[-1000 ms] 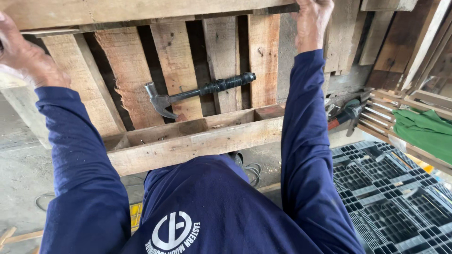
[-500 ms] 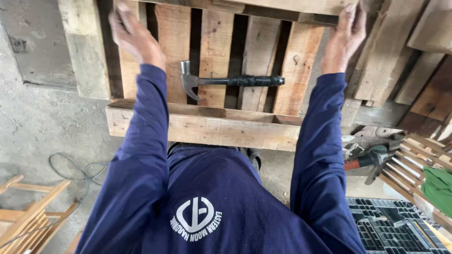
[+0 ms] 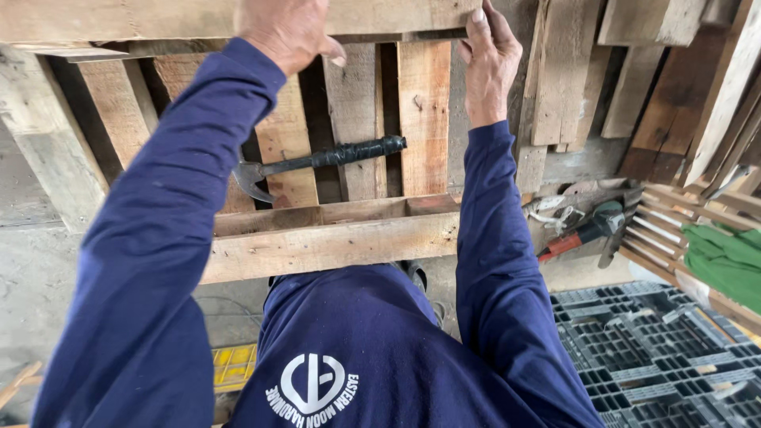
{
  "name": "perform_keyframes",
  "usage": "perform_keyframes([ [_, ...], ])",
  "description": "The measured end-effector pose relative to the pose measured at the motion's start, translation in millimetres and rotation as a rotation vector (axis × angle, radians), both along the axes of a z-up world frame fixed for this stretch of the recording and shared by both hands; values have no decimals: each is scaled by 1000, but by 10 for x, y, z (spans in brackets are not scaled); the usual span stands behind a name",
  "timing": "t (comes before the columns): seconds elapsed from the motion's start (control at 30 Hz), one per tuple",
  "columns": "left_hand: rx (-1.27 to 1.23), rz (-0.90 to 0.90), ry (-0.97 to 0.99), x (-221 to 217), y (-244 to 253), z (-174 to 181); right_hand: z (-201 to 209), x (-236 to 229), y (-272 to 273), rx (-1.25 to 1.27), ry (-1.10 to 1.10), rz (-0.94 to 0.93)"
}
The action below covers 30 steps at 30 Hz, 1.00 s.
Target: The person repairs a wooden pallet by taking nails from a container and using a hammer to drive them into wooden boards to secure them to the pallet frame.
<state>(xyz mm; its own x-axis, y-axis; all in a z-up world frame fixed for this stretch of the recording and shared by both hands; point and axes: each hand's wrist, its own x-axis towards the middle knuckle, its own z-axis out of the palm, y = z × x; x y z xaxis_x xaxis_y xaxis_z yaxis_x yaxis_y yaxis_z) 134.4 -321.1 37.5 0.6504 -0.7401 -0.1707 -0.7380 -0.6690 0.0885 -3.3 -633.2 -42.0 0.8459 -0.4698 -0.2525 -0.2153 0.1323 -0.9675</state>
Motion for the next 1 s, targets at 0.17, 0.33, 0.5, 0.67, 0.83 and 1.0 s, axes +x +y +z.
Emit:
perform_keyframes([
  [0.17,53,104,80,-147,-40,70,14,-76,14,-111,104,-52],
  [0.33,72,147,160,-141,-17,62,-55,-181,51,16,-87,-39],
  [0.5,-98,123,-57,-69,32,38,59,-72,106,-113,-105,11],
  [0.67,13,190,94,-128,-15,57,116,-72,87,-15,-115,11],
  [0.83,-18,175,73,-169,-17,52,153,-147,68,-52,-114,24],
  [1.0,-40,151,57,-155,25,-17,154,-119,70,-46,-156,29],
])
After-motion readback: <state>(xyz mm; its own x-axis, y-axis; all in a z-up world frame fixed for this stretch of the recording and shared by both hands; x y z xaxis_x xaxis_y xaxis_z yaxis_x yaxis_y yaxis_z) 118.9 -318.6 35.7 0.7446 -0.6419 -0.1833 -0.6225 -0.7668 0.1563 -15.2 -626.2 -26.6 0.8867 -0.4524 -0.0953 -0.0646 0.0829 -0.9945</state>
